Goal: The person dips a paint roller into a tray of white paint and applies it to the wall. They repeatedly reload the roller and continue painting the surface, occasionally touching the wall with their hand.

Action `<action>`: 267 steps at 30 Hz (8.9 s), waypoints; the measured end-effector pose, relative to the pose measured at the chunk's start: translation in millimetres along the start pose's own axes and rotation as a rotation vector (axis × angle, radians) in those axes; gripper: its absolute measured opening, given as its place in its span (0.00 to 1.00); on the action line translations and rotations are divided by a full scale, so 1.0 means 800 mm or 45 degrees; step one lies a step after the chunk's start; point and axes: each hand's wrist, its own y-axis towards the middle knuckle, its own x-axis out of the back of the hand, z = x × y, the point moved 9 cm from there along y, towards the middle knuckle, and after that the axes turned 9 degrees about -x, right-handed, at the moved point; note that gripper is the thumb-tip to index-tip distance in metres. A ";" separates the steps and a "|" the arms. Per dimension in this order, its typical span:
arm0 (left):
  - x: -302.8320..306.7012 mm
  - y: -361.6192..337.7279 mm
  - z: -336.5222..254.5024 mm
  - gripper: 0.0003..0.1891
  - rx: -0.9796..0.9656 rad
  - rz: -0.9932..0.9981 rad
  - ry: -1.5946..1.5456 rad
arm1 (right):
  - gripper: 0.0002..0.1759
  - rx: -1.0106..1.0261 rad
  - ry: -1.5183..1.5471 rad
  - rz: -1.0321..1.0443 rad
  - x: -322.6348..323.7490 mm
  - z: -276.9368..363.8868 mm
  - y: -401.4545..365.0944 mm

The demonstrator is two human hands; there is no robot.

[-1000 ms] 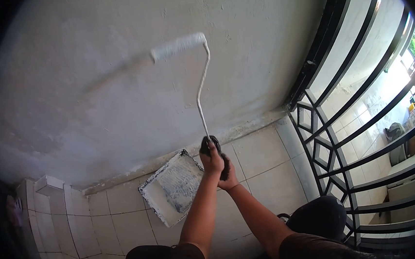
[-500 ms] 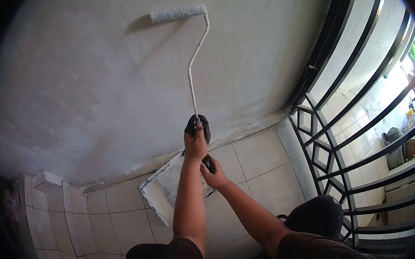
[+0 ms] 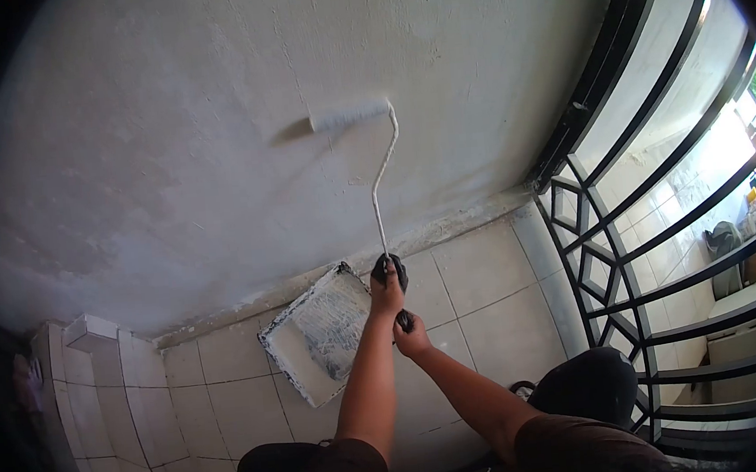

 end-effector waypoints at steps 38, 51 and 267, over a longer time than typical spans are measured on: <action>0.029 -0.117 0.161 0.14 0.172 -0.138 0.449 | 0.16 -0.341 -0.305 -0.197 0.089 -0.142 -0.063; 0.003 -0.034 0.087 0.17 -0.021 -0.014 0.334 | 0.15 -0.171 -0.108 -0.167 0.052 -0.086 -0.003; -0.035 0.073 -0.262 0.19 -0.575 0.069 0.176 | 0.09 0.367 0.119 0.126 -0.088 0.218 -0.009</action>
